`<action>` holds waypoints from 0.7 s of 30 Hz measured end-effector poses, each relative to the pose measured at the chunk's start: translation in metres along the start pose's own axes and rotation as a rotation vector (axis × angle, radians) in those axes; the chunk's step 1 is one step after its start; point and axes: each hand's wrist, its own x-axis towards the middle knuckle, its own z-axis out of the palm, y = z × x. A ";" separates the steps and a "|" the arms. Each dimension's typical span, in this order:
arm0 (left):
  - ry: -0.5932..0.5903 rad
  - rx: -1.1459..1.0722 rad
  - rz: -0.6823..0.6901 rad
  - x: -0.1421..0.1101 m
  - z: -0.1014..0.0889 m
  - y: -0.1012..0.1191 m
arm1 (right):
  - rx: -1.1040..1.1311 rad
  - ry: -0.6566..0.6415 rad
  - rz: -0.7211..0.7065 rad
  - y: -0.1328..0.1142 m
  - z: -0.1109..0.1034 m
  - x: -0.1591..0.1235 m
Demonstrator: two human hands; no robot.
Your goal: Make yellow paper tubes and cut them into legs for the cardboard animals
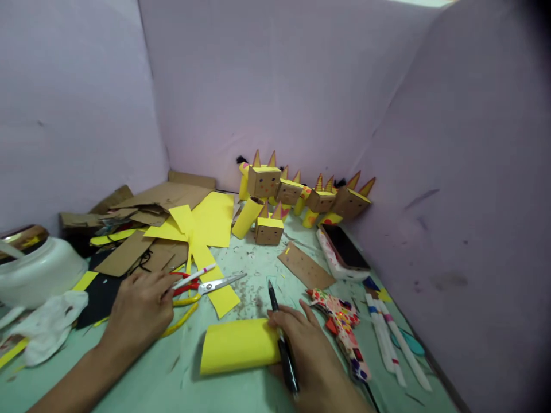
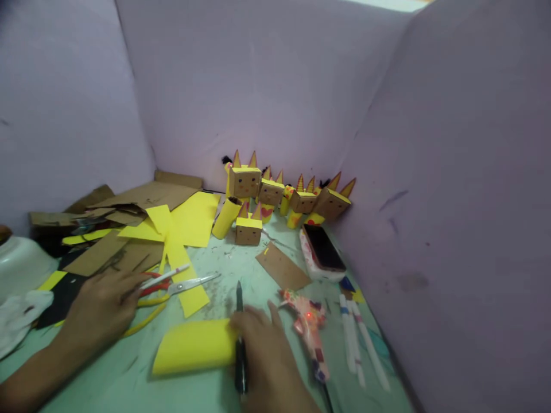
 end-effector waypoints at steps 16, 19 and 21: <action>-0.575 -1.764 -0.469 0.023 -0.006 0.097 | 0.718 0.460 0.223 -0.040 0.023 0.054; -0.501 -1.716 -0.580 0.034 -0.002 0.104 | 0.663 0.401 0.149 -0.038 0.029 0.063; -0.454 -1.697 -0.622 0.040 -0.001 0.098 | 0.552 0.416 0.126 -0.033 0.027 0.068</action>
